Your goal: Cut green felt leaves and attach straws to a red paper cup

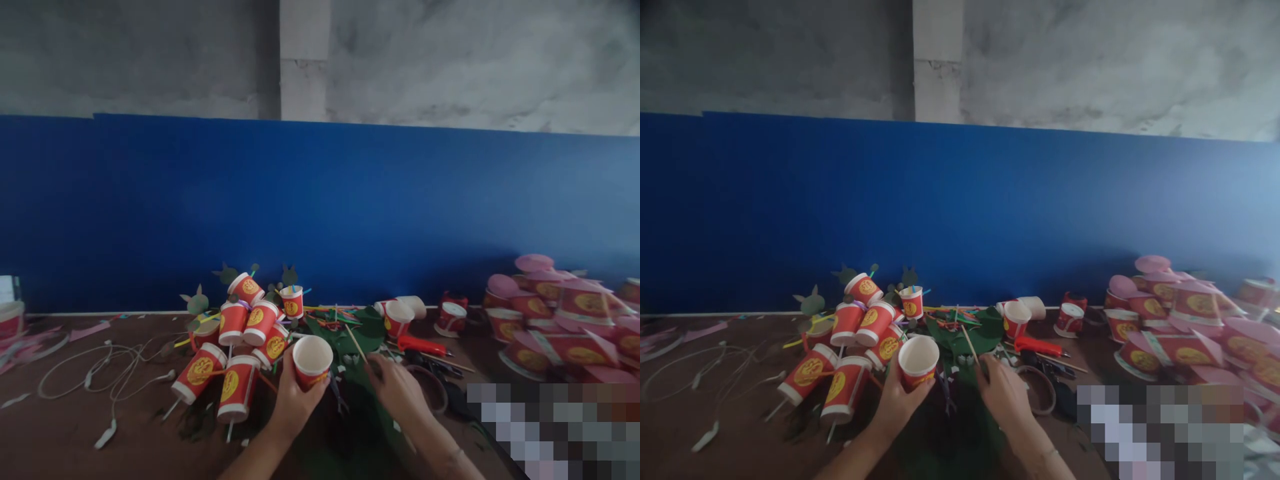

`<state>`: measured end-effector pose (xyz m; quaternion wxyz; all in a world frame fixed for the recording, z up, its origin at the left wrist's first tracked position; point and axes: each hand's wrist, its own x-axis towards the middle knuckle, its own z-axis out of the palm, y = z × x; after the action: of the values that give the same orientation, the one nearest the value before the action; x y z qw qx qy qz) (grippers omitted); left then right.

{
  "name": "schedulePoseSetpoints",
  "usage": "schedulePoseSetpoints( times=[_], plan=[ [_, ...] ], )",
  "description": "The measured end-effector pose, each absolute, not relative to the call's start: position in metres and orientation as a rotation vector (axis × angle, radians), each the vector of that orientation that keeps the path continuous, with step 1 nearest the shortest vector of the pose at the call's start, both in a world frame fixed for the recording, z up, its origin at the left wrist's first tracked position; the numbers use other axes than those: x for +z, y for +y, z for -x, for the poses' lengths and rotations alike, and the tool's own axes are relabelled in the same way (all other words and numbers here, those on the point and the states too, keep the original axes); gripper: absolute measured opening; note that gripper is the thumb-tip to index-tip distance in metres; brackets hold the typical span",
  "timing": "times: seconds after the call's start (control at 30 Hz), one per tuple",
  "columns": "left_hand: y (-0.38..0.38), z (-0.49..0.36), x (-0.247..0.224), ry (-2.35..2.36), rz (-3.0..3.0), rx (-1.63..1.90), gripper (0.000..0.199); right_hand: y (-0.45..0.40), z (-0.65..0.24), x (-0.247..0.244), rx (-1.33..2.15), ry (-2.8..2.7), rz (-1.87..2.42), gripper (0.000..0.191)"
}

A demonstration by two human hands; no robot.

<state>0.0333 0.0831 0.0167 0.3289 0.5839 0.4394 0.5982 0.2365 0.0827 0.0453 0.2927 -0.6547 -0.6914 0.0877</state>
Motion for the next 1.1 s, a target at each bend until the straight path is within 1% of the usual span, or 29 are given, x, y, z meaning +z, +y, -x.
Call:
schedulePoseSetpoints(
  times=[0.03,0.07,0.1,0.17,0.23,0.33,0.53,0.7,0.8,0.93,1.0,1.1],
  plan=[
    [0.083,-0.034,0.016,1.14,-1.534,1.548,0.058,0.079,-0.232,0.045,0.099,-1.859,1.731,0.024],
    [0.083,-0.034,0.015,1.139,-1.536,1.543,0.057,0.075,-0.227,0.046,0.045,-1.91,1.69,0.026],
    [0.084,-0.034,0.014,1.141,-1.537,1.546,0.056,0.07,-0.222,0.047,0.073,-1.985,1.641,0.026],
    [0.084,-0.034,0.013,1.136,-1.55,1.564,0.055,0.061,-0.211,0.047,0.255,-2.185,1.537,0.028],
    [0.083,-0.034,0.014,1.111,-1.583,1.574,0.056,0.053,-0.202,0.045,0.338,-2.309,1.542,0.039],
    [0.08,-0.035,0.018,1.096,-1.614,1.586,0.057,0.049,-0.195,0.039,0.31,-2.381,1.616,0.054],
    [0.082,-0.033,0.015,1.125,-1.635,1.591,0.056,0.054,-0.199,0.028,0.301,-2.412,1.665,0.066],
    [0.086,-0.032,0.011,1.14,-1.631,1.589,0.056,0.06,-0.206,0.02,0.285,-2.31,1.631,0.066],
    [0.086,-0.031,0.013,1.186,-1.6,1.584,0.06,0.067,-0.213,0.021,0.297,-2.106,1.581,0.063],
    [0.088,-0.028,0.013,1.256,-1.63,1.536,0.057,0.078,-0.22,0.025,0.319,-1.805,1.424,0.055],
    [0.088,-0.026,0.013,1.257,-1.676,1.518,0.058,0.079,-0.221,0.027,0.362,-1.774,1.317,0.053],
    [0.087,-0.024,0.014,1.217,-1.759,1.469,0.059,0.073,-0.216,0.033,0.415,-1.878,1.185,0.052]
  ],
)
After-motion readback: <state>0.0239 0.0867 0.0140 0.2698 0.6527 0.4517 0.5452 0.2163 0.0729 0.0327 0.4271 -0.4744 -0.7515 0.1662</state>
